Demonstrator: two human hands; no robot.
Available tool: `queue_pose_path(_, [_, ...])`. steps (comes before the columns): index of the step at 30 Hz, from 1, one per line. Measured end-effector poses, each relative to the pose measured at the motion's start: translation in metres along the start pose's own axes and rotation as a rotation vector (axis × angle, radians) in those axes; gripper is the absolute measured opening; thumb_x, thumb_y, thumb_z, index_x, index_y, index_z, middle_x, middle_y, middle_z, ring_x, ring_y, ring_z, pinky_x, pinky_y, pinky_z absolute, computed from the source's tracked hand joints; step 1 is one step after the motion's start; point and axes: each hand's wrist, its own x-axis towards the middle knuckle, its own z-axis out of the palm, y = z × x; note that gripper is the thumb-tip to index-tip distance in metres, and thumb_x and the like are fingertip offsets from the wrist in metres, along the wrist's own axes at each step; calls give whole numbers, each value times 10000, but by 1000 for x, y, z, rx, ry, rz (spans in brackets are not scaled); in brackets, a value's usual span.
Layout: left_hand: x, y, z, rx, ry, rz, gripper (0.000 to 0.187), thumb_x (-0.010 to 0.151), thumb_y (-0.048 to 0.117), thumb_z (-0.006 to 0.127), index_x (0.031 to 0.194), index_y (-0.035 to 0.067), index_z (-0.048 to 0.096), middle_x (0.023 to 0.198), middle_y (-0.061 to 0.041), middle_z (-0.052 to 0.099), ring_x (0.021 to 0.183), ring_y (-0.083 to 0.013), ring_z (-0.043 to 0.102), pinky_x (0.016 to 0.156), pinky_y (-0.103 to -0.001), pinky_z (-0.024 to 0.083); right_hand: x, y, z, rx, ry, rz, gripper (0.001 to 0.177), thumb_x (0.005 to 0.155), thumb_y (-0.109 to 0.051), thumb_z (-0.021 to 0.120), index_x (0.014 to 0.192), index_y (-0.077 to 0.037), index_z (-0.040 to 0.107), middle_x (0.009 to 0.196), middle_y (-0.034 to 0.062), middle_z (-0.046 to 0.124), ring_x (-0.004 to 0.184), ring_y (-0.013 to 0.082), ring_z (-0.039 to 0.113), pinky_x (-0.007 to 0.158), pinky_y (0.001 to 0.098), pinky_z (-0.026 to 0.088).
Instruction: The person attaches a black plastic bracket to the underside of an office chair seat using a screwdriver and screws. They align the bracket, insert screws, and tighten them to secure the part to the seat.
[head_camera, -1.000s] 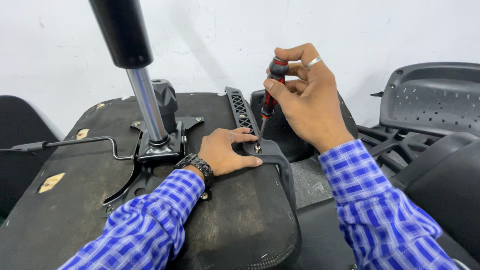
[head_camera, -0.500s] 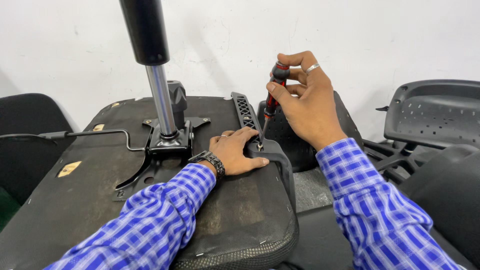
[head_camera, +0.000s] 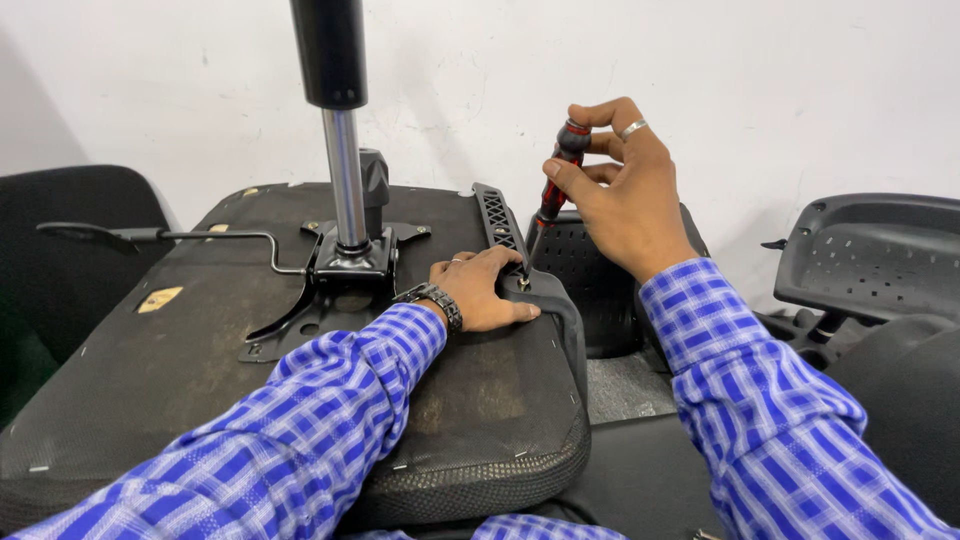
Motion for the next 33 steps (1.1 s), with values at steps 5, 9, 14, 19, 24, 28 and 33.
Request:
queue_pose_path(5, [-5,0,0,-10,5,-22,913,656,709,717,1450,300,526,1431,-122,575,1420,-327,455,1205,-506,243,3,-6,6,-229,63,-54,456,877,-177,854,1231,-60,591,1030,112,701,820,191,758,654,285,630])
queue_pose_path(9, [-4,1,-3,0,-2,-38,896,644,717,725,1406,275,561,1403,-119,606,1393,-322,493,1193,-514,273,3,-6,-1,-232,77,63,459,891,-184,837,1236,-57,562,1007,103,700,775,214,730,605,298,598])
queue_pose_path(14, [-2,1,3,21,22,-32,901,659,735,711,1390,236,541,1355,-128,628,1367,-323,516,1183,-518,277,1,5,-6,-52,9,58,506,909,-85,703,1349,-77,452,1191,136,643,957,223,763,668,311,667])
queue_pose_path(19, [0,2,5,25,11,-36,898,679,738,690,1398,225,527,1331,-135,642,1348,-327,534,1191,-500,282,4,3,-1,-63,-29,58,524,918,-98,698,1372,-84,436,1174,159,656,937,254,778,709,334,645])
queue_pose_path(24, [-1,4,4,23,6,-57,898,674,730,694,1401,230,524,1349,-128,628,1351,-326,531,1179,-504,300,6,-2,8,-198,15,38,530,908,-150,771,1346,-87,479,1081,164,692,864,260,789,675,343,653])
queue_pose_path(28, [-1,4,5,14,-4,-68,900,673,726,693,1404,233,515,1352,-123,631,1351,-320,534,1183,-512,293,5,1,9,-185,21,28,512,915,-142,764,1337,-80,481,1089,160,688,897,275,779,708,346,649])
queue_pose_path(33, [-3,2,9,41,18,-75,922,728,747,691,1482,257,488,1597,-203,333,1441,-424,400,1221,-510,243,2,6,10,0,27,-19,444,972,-70,652,1367,-62,449,1193,158,678,992,263,792,800,328,655])
